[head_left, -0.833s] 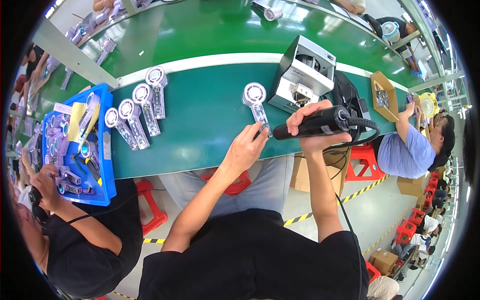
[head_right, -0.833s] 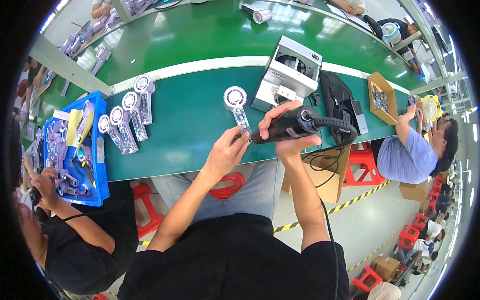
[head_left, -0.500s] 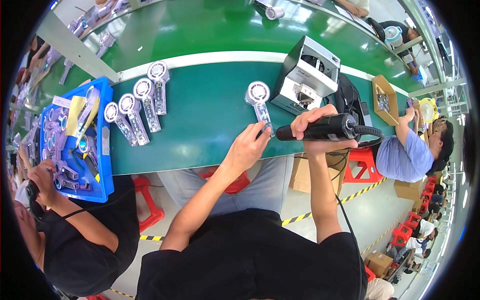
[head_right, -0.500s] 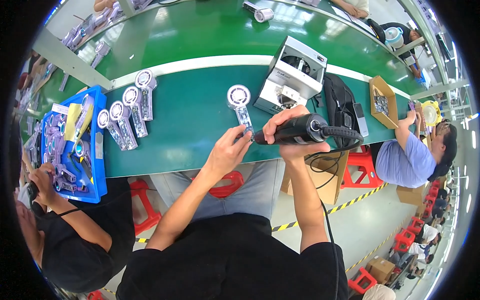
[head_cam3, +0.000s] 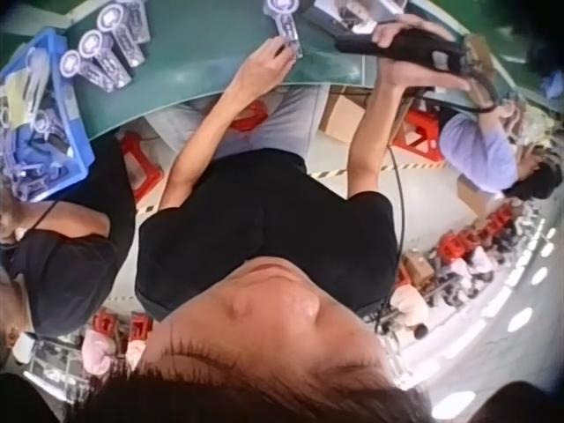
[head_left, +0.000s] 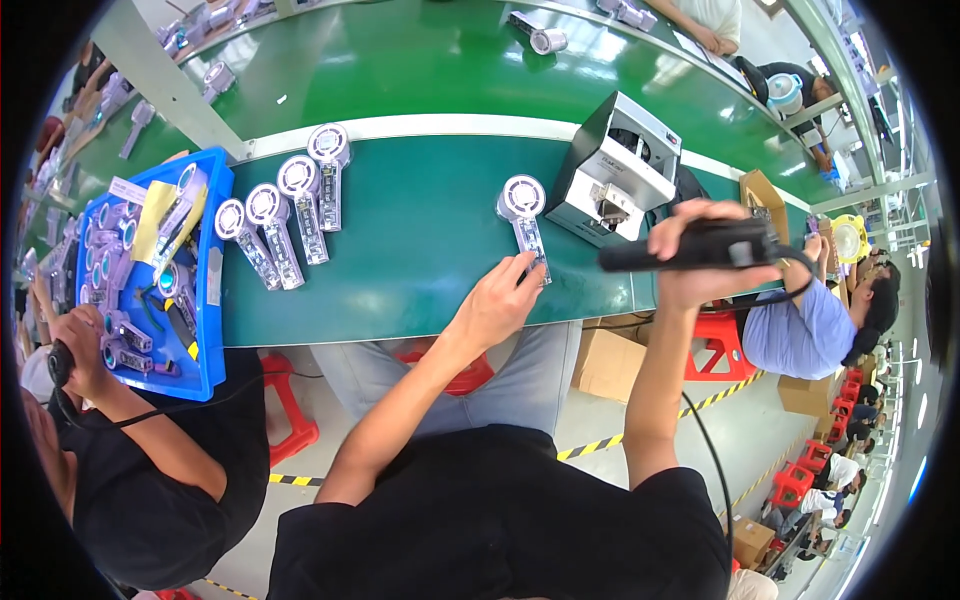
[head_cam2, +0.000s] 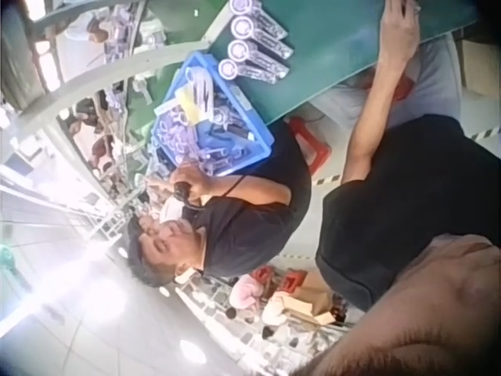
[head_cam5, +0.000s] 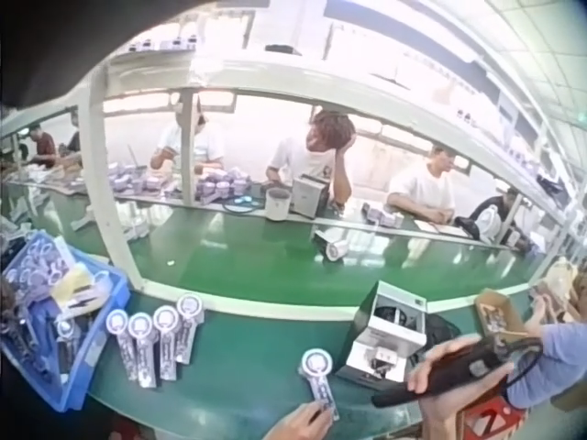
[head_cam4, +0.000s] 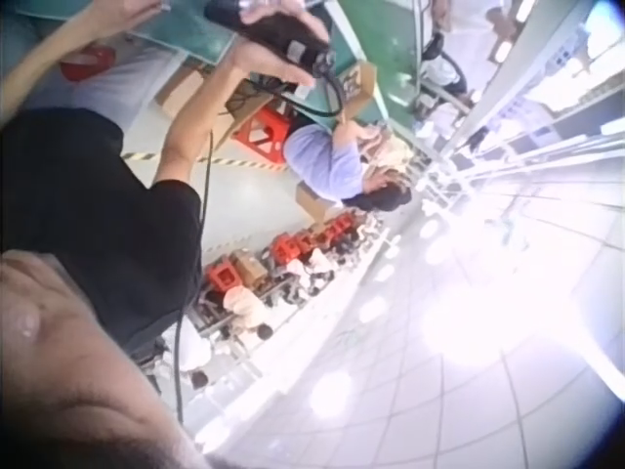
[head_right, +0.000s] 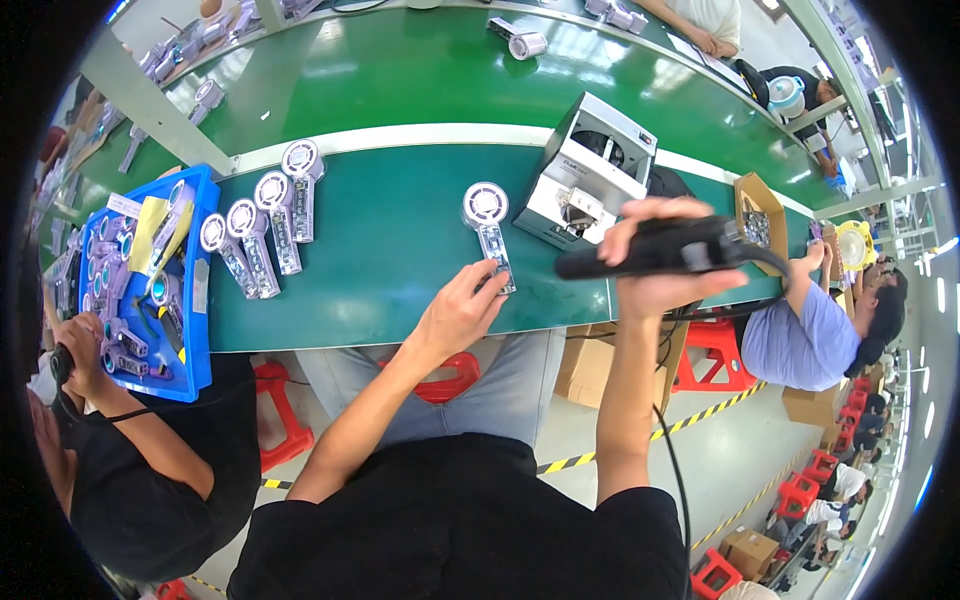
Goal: The person assembles components of a hand-held fan device by hand, using a powered screwdriver to secure plastic casings and PCB boards together.
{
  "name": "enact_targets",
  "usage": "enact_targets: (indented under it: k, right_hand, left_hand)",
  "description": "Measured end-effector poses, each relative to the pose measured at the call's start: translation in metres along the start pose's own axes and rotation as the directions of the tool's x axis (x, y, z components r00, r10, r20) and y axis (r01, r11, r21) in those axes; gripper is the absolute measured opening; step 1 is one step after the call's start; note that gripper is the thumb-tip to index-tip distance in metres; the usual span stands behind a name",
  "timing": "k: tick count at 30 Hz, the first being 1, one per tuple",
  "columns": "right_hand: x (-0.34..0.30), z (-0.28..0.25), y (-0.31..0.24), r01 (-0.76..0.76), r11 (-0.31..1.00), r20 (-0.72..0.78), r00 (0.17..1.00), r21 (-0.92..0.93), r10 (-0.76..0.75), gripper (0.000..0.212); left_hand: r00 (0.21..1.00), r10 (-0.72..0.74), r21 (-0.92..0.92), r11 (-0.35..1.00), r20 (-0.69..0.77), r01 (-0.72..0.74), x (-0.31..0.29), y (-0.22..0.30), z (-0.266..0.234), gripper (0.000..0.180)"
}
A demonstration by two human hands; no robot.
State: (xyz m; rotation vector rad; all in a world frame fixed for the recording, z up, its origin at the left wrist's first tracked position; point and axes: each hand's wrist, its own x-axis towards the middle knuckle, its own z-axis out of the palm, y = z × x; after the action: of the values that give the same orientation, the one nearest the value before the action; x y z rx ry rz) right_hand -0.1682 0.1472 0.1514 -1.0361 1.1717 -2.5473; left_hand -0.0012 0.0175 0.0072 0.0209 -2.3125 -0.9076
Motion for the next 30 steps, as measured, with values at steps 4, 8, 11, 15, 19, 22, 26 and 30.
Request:
enact_targets:
  k: [4, 8, 11, 15, 19, 22, 26, 30]
  right_hand:
    - [0.052, -0.007, -0.001, 0.036, 0.992, 0.002, 0.999, -0.12, -0.036, 0.097]
    - [0.071, -0.001, 0.023, -0.029, 0.963, 0.025, 0.999, -0.267, 0.037, 0.097]
    - [0.074, 0.0, 0.029, -0.041, 0.958, 0.027, 0.998, -0.285, 0.051, 0.094]
    - [0.08, -0.002, 0.031, -0.078, 0.947, 0.006, 0.996, -0.313, 0.084, 0.092]
    - [0.086, -0.003, 0.03, -0.149, 0.92, -0.062, 0.989, -0.362, 0.136, 0.09]
    - [0.081, -0.002, 0.03, -0.252, 0.925, -0.134, 0.966, -0.284, 0.223, 0.088]
    - [0.036, 0.003, 0.03, -0.317, 0.948, -0.067, 0.947, -0.017, 0.315, 0.093]
    - [-0.009, 0.023, 0.025, -0.232, 0.97, -0.029, 0.972, 0.074, 0.235, 0.097]
  left_hand:
    - [0.999, -0.043, -0.026, 0.999, -0.013, 0.042, 0.004, 0.007, -0.006, 0.04]
    - [0.999, -0.03, -0.065, 0.997, -0.01, 0.03, 0.008, 0.006, -0.008, 0.049]
    - [0.999, -0.033, -0.066, 0.997, 0.012, 0.034, 0.008, 0.006, -0.009, 0.051]
    - [0.999, -0.031, -0.065, 0.997, 0.021, 0.032, 0.009, 0.005, -0.009, 0.051]
    - [0.998, -0.051, -0.07, 0.996, 0.039, 0.053, 0.008, 0.003, -0.008, 0.052]
    - [0.998, -0.057, -0.081, 0.995, 0.032, 0.06, 0.007, 0.002, -0.007, 0.052]
    - [0.998, -0.055, -0.069, 0.996, 0.036, 0.057, 0.007, 0.001, -0.008, 0.051]
    - [0.998, -0.053, -0.075, 0.996, 0.041, 0.056, 0.008, 0.005, -0.008, 0.051]
